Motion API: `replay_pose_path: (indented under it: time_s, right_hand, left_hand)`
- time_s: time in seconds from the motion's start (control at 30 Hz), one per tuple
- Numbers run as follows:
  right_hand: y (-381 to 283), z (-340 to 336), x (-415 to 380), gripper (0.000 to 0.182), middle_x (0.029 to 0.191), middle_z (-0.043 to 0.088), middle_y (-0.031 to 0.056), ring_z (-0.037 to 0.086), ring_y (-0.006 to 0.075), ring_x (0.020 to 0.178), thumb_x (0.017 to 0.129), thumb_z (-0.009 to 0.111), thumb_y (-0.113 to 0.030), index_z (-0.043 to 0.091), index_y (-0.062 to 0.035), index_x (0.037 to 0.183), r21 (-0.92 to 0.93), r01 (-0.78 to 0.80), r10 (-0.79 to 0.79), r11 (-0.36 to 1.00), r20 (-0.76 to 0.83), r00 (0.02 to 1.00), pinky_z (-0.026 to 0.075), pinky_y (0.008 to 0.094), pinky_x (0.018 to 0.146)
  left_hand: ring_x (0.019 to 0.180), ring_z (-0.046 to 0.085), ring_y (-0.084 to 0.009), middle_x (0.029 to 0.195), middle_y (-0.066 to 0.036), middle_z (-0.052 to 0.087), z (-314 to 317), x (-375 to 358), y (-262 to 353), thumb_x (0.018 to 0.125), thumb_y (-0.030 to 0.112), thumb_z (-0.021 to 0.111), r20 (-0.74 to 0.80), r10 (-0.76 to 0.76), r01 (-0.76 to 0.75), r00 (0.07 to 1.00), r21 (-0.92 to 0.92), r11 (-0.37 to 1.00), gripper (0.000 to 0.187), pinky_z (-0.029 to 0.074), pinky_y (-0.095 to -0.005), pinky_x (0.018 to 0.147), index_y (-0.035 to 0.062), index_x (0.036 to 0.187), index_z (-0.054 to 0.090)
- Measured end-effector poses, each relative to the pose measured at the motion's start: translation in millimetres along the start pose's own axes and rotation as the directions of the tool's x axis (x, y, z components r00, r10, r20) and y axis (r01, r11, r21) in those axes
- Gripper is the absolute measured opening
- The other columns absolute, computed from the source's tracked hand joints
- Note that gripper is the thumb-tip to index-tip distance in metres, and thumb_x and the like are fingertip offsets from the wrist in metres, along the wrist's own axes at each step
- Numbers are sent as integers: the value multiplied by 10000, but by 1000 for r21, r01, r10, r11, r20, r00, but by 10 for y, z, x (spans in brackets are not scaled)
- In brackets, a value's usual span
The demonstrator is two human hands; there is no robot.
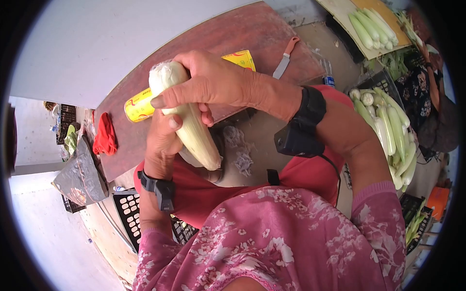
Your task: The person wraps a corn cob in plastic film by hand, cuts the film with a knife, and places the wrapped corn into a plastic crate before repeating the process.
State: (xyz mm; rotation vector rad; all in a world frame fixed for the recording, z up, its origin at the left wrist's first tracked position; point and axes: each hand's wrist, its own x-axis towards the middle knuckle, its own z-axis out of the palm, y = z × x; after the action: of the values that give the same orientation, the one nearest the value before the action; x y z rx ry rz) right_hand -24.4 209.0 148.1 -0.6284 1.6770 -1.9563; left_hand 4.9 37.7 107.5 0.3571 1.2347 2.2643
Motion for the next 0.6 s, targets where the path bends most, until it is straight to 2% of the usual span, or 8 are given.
replay_pose_path:
  time_s: [0.1,0.2,0.23,0.33,0.37,0.47,0.5,0.6]
  right_hand:
    - [-56,2,-21,485,642,568,40,490,60,411,789,734,-338,548,53,1008,59,-17,18,998,-18,1000,406,196,348]
    - [17,-38,46,470,563,573,51,520,95,391,776,749,-373,584,48,903,30,35,-33,999,-87,996,414,213,351]
    - [-2,-47,29,479,627,599,70,536,105,440,768,756,-391,592,35,910,29,26,-23,999,-91,996,436,222,397]
    - [12,-38,82,481,721,625,101,589,130,545,770,759,-389,594,39,913,95,154,-134,983,-190,973,487,249,475]
    - [60,-115,136,453,812,632,115,625,154,680,774,770,-353,597,35,931,160,183,-154,970,-179,972,522,283,578]
    - [116,-252,213,413,943,612,80,640,193,872,853,690,-334,556,-1,1057,272,221,-164,937,-216,962,531,334,782]
    - [113,-281,202,402,949,607,71,647,219,898,855,694,-322,558,-9,1067,309,197,-130,931,-225,966,532,343,800]
    - [143,-299,199,395,926,602,64,641,205,884,855,701,-317,558,-16,1068,373,216,-104,902,-298,949,532,331,780]
  left_hand:
    - [831,663,-255,989,-164,625,18,39,-50,683,339,823,37,19,-15,999,-99,995,698,582,-383,754,-60,1163,510]
    - [872,663,-270,1018,-182,620,-16,80,-89,727,371,802,65,30,-20,997,-144,989,713,587,-402,776,-77,1186,491]
    - [871,663,-269,1017,-182,620,-14,84,-93,728,360,802,56,12,-3,998,-159,987,711,587,-398,768,-72,1194,485]
    - [826,664,-254,981,-167,623,65,67,-112,738,283,800,50,-28,36,998,-149,988,649,585,-375,718,-50,1192,477]
    - [804,664,-248,963,-160,625,102,56,-127,742,249,799,51,-40,46,998,-136,990,622,584,-366,696,-41,1187,476]
    - [721,653,-215,901,-130,623,122,53,-209,743,130,788,35,-113,116,993,-92,989,538,561,-330,620,-16,1156,475]
    - [661,632,-189,858,-104,617,176,58,-220,748,62,771,-43,-131,129,990,-50,990,477,537,-312,576,4,1127,487]
    - [639,615,-165,882,-109,615,149,81,-240,756,63,763,-175,-228,228,958,-17,973,477,528,-302,551,24,1145,490]
